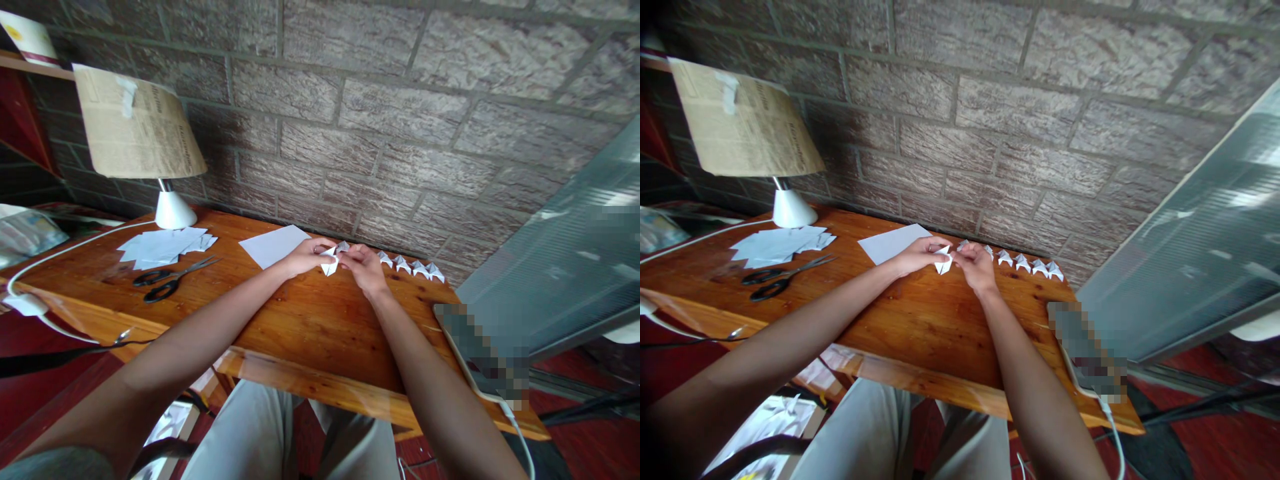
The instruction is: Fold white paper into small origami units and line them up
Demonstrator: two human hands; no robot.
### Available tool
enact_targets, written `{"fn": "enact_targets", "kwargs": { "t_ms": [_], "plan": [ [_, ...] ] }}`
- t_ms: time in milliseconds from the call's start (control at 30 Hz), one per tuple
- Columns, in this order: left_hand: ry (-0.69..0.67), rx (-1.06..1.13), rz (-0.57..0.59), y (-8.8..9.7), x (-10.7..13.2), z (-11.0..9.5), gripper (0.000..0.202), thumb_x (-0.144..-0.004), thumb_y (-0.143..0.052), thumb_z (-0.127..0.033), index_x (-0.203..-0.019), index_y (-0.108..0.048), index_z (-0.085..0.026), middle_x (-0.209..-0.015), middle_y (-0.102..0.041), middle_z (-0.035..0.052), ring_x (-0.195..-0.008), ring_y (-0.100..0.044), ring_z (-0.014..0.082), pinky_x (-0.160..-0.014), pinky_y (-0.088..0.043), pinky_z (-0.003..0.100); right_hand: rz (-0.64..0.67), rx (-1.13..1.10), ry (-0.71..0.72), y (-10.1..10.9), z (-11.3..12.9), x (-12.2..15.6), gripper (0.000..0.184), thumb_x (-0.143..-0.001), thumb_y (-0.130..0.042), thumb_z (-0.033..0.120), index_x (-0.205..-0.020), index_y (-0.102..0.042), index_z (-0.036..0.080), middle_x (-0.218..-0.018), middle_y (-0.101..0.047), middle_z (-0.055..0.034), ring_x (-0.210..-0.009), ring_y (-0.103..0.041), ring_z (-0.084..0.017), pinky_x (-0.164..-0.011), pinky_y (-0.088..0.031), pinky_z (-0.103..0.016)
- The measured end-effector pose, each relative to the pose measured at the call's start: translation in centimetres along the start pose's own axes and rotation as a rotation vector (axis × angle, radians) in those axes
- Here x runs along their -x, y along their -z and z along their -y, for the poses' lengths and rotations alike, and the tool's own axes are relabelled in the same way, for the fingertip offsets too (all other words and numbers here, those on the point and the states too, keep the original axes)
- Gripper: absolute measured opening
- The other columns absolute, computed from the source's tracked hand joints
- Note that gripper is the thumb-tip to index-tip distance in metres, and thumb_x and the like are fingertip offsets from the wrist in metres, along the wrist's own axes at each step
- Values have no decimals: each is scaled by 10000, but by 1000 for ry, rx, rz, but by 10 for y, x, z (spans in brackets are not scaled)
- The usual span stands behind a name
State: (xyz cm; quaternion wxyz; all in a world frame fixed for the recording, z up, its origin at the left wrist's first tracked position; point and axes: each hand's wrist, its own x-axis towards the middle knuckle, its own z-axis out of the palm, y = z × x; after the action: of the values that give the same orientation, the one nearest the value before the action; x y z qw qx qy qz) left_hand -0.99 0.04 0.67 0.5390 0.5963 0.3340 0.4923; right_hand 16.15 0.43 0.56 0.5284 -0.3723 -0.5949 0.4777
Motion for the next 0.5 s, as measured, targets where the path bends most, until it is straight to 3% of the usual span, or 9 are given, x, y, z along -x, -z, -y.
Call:
{"fn": "enact_targets", "kwargs": {
  "t_ms": [67,133,233,300,400,500],
  "plan": [
    [21,42,44,0,1,-1,392,-596,-807,-213,-959,-683,-131,-822,-690,50,-738,-638,159,-722,-472,285,26,33,23,1,2,0,431,-587,-797,486,-745,-503,213,-730,-681,-9,-673,-646,-156,-686,-557,-322],
    [60,117,50,1,1,-2,417,-592,-817,-219,-982,-692,-139,-883,-698,64,-778,-651,170,-765,-486,311,47,51,45,2,4,0,391,-644,-757,488,-835,-548,218,-791,-695,-18,-720,-656,-161,-714,-558,-327],
    [129,245,-9,3,0,-2,435,-582,-830,-214,-990,-696,-145,-922,-705,78,-808,-666,176,-822,-500,344,96,108,124,3,9,2,386,-700,-719,416,-1014,-575,244,-964,-699,-30,-822,-666,-167,-763,-549,-329],
    [159,296,-65,5,-2,0,393,-579,-831,-200,-943,-700,-135,-881,-711,75,-792,-673,171,-827,-509,339,185,215,215,5,10,4,336,-708,-702,331,-1017,-602,246,-1029,-685,-30,-861,-665,-171,-791,-535,-328],
    [188,340,-129,7,-5,1,331,-581,-820,-164,-884,-693,-127,-806,-712,61,-745,-677,158,-795,-523,310,322,396,296,7,9,6,268,-713,-646,227,-981,-653,237,-928,-696,-16,-812,-664,-170,-792,-520,-326],
    [205,368,-147,8,-6,0,316,-595,-809,-138,-885,-684,-132,-797,-712,52,-725,-677,143,-777,-526,285,298,476,310,9,7,5,286,-721,-628,215,-1002,-672,241,-846,-707,-5,-755,-658,-166,-762,-519,-318]
  ]
}}
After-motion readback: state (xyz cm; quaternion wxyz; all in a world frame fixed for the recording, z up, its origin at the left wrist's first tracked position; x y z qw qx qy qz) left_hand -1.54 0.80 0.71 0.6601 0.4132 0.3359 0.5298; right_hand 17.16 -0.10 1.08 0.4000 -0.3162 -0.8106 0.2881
